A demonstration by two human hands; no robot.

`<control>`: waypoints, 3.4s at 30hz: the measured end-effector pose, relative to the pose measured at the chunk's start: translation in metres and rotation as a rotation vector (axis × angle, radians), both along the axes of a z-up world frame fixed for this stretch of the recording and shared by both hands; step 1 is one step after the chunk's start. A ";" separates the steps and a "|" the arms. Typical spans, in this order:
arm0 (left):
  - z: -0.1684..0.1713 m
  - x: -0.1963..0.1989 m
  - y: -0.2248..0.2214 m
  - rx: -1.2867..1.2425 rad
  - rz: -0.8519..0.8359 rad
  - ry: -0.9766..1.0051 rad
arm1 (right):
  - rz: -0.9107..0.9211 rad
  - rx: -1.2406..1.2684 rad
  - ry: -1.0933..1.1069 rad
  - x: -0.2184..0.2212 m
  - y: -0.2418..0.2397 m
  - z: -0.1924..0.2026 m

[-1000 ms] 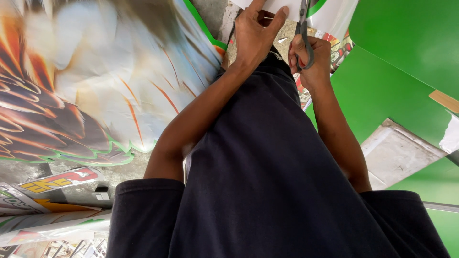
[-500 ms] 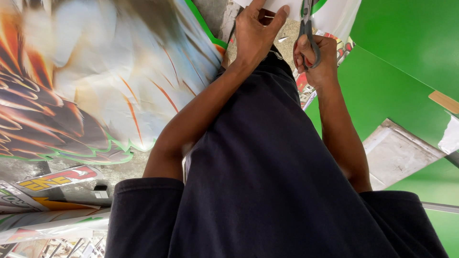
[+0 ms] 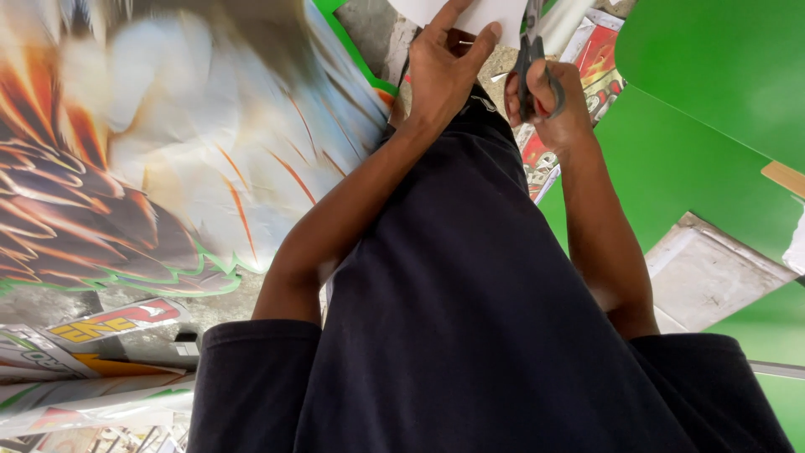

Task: Using scissors to cut out a large printed eagle graphic from a vinyl sheet along its outline.

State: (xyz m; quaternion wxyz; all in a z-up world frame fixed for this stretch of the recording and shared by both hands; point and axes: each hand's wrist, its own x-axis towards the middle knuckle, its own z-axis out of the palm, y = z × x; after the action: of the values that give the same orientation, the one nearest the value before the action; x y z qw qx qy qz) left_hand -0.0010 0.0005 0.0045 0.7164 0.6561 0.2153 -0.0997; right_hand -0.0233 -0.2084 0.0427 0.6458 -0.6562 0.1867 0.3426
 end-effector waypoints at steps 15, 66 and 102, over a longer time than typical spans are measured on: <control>0.002 -0.002 0.003 -0.078 -0.011 0.007 | 0.045 0.025 0.024 0.038 0.009 0.008; 0.046 0.021 0.013 -0.085 -0.017 0.207 | 0.909 -0.098 0.404 0.217 -0.083 0.041; 0.041 0.010 0.011 -0.115 0.068 0.151 | 1.292 -0.323 0.259 0.269 -0.069 0.039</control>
State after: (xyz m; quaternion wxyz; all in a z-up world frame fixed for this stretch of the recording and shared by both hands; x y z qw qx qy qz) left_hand 0.0092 0.0113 0.0453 0.7375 0.5969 0.2847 -0.1369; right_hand 0.2461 -0.2775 0.0818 0.1779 -0.6779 -0.1183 0.7034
